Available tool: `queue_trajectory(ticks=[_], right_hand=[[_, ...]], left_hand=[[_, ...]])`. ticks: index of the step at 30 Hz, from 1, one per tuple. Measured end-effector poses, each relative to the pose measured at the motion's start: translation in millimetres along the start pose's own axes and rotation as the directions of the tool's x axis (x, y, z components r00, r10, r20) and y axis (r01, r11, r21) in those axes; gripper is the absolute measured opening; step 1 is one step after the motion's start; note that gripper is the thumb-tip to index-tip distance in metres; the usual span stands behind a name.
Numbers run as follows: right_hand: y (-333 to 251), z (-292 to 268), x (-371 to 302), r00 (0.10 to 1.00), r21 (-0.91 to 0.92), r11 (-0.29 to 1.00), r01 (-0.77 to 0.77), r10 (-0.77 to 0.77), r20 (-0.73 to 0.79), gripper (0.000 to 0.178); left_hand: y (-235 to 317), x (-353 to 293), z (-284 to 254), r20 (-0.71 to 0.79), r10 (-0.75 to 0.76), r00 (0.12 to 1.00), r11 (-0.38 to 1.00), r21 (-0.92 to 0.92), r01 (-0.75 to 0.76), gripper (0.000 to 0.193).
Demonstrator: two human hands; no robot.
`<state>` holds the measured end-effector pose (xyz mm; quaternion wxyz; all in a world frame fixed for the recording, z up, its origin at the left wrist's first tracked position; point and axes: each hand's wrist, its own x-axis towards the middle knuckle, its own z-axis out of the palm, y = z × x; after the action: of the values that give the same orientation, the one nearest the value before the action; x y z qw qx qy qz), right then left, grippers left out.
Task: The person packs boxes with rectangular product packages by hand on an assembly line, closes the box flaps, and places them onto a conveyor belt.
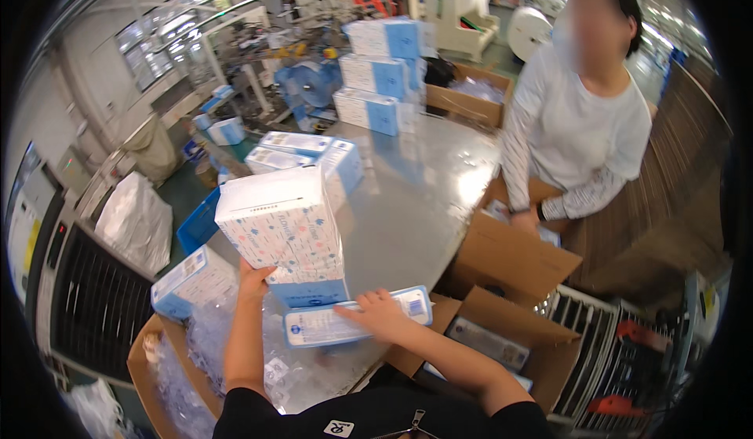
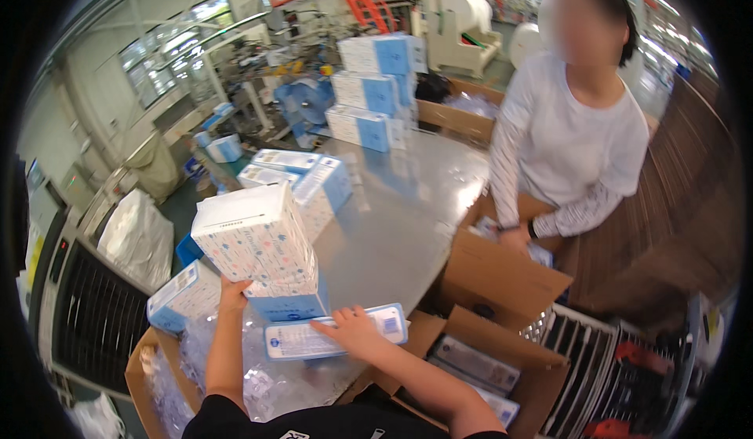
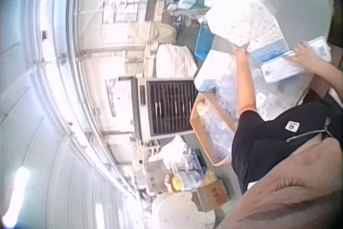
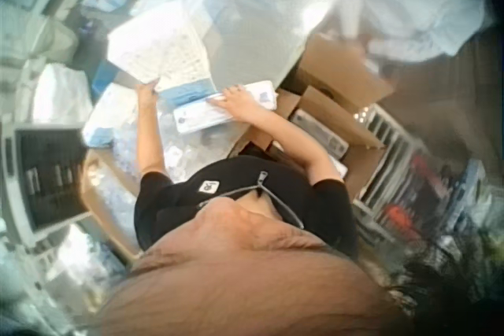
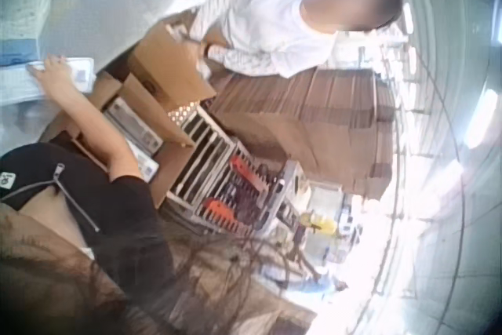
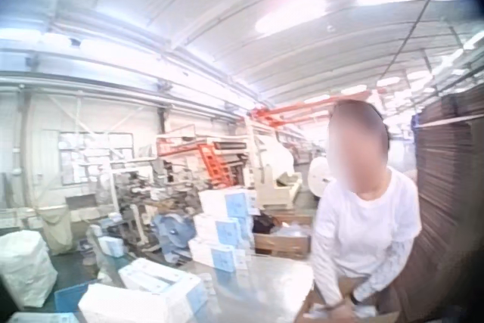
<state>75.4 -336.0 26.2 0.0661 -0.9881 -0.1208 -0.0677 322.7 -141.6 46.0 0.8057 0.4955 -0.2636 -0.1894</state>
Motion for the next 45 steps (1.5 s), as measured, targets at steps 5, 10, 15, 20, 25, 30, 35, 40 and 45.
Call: queue_trajectory(ticks=[5, 10, 15, 20, 25, 30, 35, 40, 45], right_hand=[[10.5, -0.5, -1.4, 0.992, -0.007, 0.999, -0.052, 0.052, 0.114, 0.088], [8.2, -11.0, -4.4, 0.983, 0.045, 0.998, -0.039, 0.030, 0.180, 0.085], [8.2, -1.9, -9.0, 0.994, 0.096, 0.994, -0.048, 0.038, 0.099, 0.078], [3.1, -24.3, -0.5, 0.956, 0.086, 0.988, -0.128, 0.099, 0.276, 0.073], [12.5, -23.4, 10.7, 0.941, 0.167, 0.984, -0.059, -0.001, 0.339, 0.071], [11.6, -26.5, 25.0, 0.918, 0.090, 0.991, -0.096, 0.054, 0.393, 0.067], [14.4, -28.1, 35.3, 0.895, 0.108, 0.981, -0.164, 0.102, 0.434, 0.067], [5.8, -26.3, 31.6, 0.932, 0.169, 0.955, -0.244, 0.183, 0.312, 0.076], [10.1, -23.2, 19.7, 0.947, 0.105, 0.975, -0.195, 0.160, 0.279, 0.072]], left_hand=[[13.8, 0.2, -4.5, -0.287, 0.043, 0.957, 0.990, -0.113, -0.078, 0.079], [103.8, 46.0, -44.5, -0.203, 0.477, 0.855, 0.820, 0.453, -0.350, 0.097], [192.5, 108.0, -130.7, 0.089, 0.649, 0.756, 0.149, 0.959, -0.241, 0.093], [165.4, 153.6, -263.1, 0.031, 0.371, 0.928, -0.308, 0.947, 0.092, 0.080], [132.2, 58.3, -477.3, -0.252, -0.044, 0.967, -0.421, 0.882, 0.211, 0.076], [69.5, 198.0, -324.0, -0.015, 0.124, 0.992, -0.805, 0.584, 0.109, 0.033], [-27.6, 310.9, -90.4, 0.463, -0.227, 0.857, -0.262, 0.819, -0.511, 0.085], [-88.8, 343.4, -44.3, 0.162, -0.331, 0.929, -0.357, 0.890, -0.283, 0.098], [-91.7, 310.2, 11.9, 0.243, -0.658, 0.712, -0.339, 0.750, -0.569, 0.077]])
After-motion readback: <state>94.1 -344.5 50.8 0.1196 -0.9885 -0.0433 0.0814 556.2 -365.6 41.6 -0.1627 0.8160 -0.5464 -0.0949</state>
